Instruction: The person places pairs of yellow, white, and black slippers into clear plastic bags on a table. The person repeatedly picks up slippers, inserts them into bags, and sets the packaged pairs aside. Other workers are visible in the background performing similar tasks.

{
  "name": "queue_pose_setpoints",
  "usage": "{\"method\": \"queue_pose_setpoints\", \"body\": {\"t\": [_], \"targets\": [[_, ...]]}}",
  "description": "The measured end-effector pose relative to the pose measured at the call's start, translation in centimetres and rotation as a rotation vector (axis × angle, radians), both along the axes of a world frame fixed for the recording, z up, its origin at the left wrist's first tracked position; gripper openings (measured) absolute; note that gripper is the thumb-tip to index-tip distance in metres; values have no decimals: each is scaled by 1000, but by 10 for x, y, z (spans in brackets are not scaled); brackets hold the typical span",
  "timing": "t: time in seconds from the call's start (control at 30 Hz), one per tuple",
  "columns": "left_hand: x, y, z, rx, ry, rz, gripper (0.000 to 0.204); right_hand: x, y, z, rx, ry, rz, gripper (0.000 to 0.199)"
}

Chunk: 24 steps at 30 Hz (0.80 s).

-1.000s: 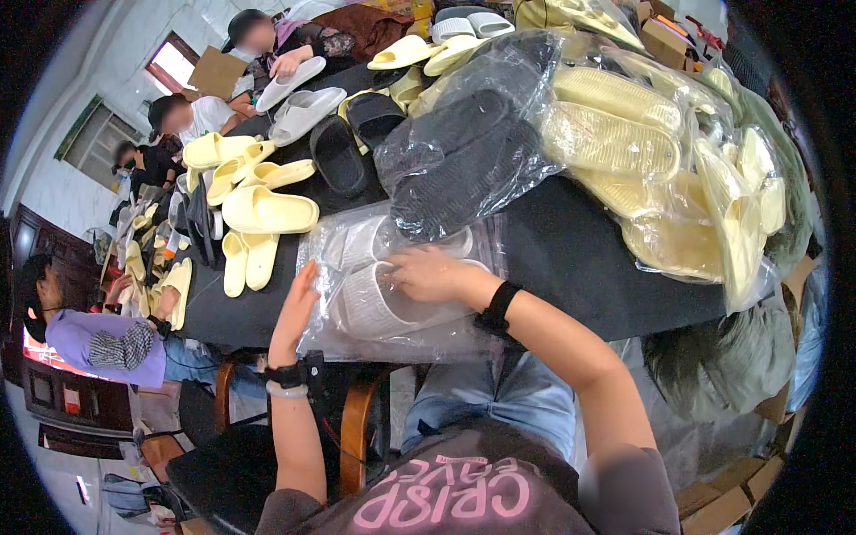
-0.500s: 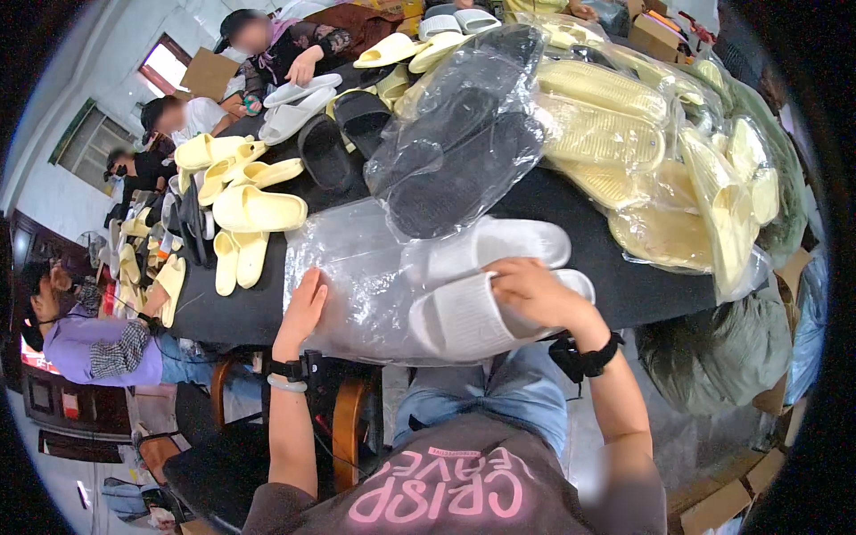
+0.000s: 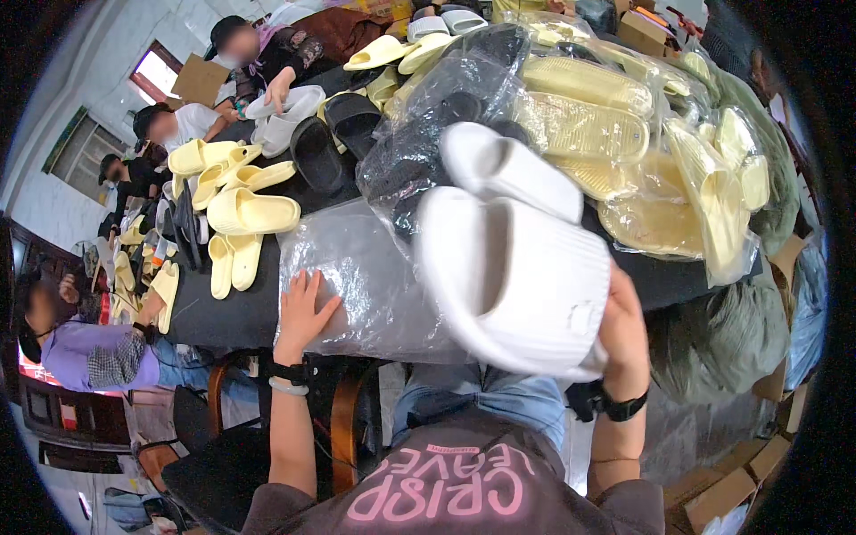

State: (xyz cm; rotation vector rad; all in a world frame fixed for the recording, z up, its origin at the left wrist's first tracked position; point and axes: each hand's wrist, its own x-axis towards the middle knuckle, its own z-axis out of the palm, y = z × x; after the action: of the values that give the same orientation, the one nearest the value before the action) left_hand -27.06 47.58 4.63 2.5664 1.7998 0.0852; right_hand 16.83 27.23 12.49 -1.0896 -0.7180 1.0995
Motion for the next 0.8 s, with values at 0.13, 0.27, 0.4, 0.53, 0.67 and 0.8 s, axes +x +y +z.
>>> {"method": "queue_pose_setpoints", "body": {"t": [0.13,0.27,0.4,0.53,0.67,0.8], "targets": [[-12,-4,-25,69,-56,-36,73,-75,31,26,368,-581,395,28],[-44,-11,-53,324,-62,-252,67,-152,80,13,498,-959,466,22],[-59,-2,-52,-168,-790,-4,61,-195,120,-55,376,-1149,405,23],[-58,-14,-39,42,-40,180,59,-204,132,-90,336,-1382,241,26],[-49,-28,-26,105,-48,180,59,-200,126,-96,388,-1312,237,25],[-15,-59,22,182,-352,96,52,-156,106,-66,440,-1351,260,24]]}}
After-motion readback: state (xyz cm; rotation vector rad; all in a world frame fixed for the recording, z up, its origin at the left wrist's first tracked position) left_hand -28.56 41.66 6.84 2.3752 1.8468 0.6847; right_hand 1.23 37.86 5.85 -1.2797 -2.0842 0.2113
